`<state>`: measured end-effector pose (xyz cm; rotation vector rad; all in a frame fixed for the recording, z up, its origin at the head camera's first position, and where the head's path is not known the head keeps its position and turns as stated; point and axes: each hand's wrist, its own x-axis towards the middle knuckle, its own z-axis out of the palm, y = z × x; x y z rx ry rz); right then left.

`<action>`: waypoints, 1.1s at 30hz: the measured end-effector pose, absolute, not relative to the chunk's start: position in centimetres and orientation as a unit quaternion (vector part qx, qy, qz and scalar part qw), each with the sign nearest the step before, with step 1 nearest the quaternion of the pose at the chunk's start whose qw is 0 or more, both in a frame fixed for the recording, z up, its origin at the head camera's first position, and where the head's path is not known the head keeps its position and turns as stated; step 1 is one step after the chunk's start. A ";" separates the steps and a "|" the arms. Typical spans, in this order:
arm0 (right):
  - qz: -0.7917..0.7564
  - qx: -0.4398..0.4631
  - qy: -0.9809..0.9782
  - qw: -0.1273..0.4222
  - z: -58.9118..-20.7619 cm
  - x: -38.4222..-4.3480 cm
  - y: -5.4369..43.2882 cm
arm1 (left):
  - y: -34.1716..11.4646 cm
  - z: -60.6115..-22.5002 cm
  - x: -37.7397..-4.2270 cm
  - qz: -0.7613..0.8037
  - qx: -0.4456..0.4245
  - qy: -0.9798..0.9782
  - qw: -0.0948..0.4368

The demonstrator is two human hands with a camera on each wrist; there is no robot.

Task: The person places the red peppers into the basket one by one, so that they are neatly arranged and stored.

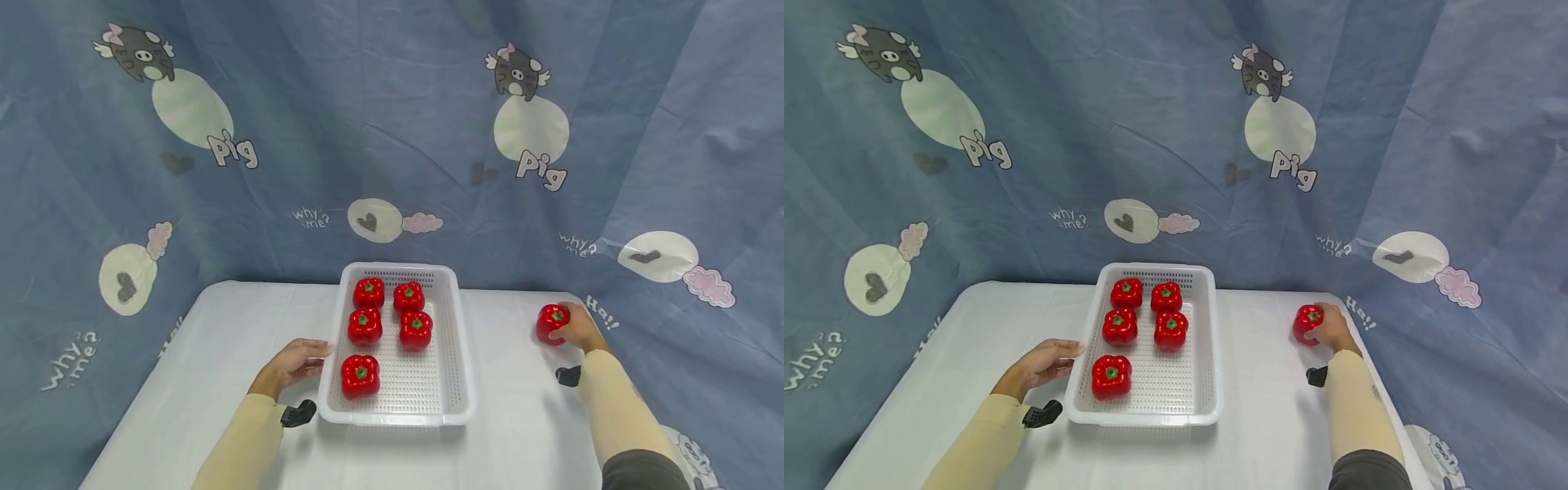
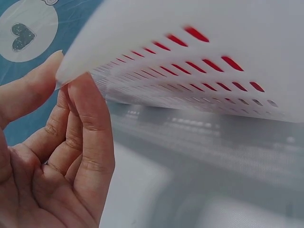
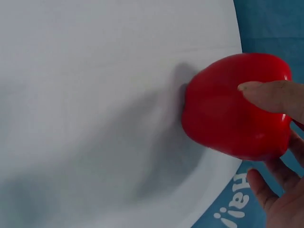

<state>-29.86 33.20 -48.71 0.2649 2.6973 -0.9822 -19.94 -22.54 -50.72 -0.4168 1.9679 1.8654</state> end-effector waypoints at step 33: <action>-0.373 0.036 0.920 0.117 -50.2 -27.7 29.3 | -22.2 -50.6 -20.1 0.661 -0.160 0.706 0.198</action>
